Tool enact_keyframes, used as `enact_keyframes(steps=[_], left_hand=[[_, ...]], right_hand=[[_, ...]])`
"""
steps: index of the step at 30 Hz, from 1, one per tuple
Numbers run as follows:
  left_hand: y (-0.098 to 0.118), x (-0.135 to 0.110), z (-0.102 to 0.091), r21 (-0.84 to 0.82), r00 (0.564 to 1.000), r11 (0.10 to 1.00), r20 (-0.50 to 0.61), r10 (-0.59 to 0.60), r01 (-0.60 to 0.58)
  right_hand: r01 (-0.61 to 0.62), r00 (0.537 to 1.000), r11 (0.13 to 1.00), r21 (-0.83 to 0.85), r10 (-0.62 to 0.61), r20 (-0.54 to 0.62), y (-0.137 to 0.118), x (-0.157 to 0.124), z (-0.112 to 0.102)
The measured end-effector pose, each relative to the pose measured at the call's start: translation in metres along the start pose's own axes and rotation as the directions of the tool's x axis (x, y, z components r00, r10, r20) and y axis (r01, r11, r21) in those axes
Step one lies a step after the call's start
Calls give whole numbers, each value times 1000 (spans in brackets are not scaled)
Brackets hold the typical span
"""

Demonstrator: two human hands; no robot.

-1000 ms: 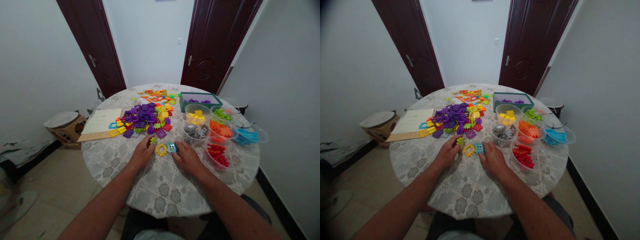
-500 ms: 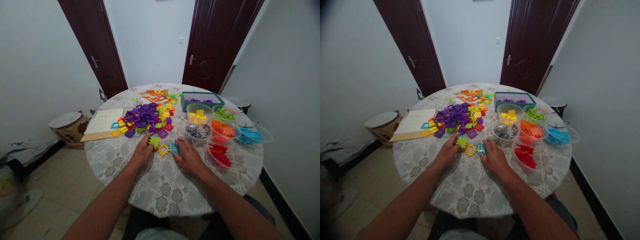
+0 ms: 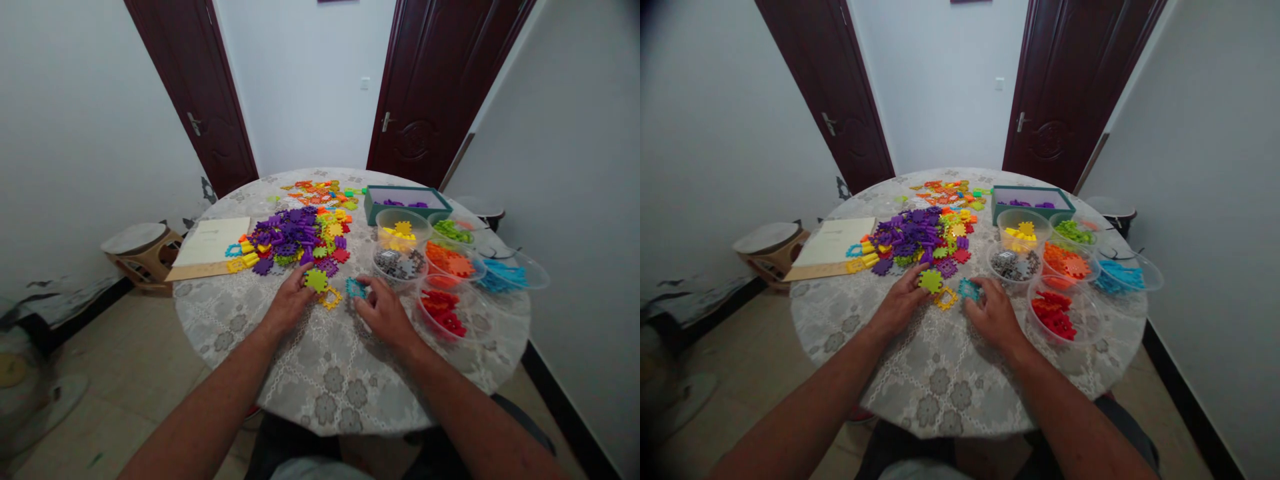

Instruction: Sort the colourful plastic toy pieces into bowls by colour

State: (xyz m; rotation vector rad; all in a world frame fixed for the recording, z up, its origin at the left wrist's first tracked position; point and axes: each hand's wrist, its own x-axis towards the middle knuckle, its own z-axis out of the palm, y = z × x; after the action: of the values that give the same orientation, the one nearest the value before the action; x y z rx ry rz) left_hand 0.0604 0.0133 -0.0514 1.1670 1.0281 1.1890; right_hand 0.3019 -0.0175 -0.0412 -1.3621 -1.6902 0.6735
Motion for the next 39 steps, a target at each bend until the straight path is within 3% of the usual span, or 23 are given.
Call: enact_keyframes(steps=[2, 5, 7, 8, 14, 39], left_hand=[[0, -1, 3, -42, 1000, 999, 16, 3, -3], [2, -4, 9, -71, 998, 997, 61, 2, 2], [2, -8, 13, -56, 994, 998, 111, 0, 6], [2, -9, 15, -43, 991, 999, 135, 0, 6], [-1, -13, 22, -2, 971, 1000, 236, 25, -26], [10, -18, 23, -7, 958, 1000, 285, -18, 21]], right_hand=[[-165, 982, 951, 262, 134, 130, -5, 0, -2], [-424, 902, 678, 601, 252, 351, -9, -2, 1], [-508, 861, 519, 688, 275, 429, -9, -3, 6], [-530, 848, 485, 695, 282, 450, -8, -3, 9], [-584, 811, 488, 649, 315, 493, -5, -1, 14], [-564, 824, 518, 643, 299, 482, -8, -2, 11]])
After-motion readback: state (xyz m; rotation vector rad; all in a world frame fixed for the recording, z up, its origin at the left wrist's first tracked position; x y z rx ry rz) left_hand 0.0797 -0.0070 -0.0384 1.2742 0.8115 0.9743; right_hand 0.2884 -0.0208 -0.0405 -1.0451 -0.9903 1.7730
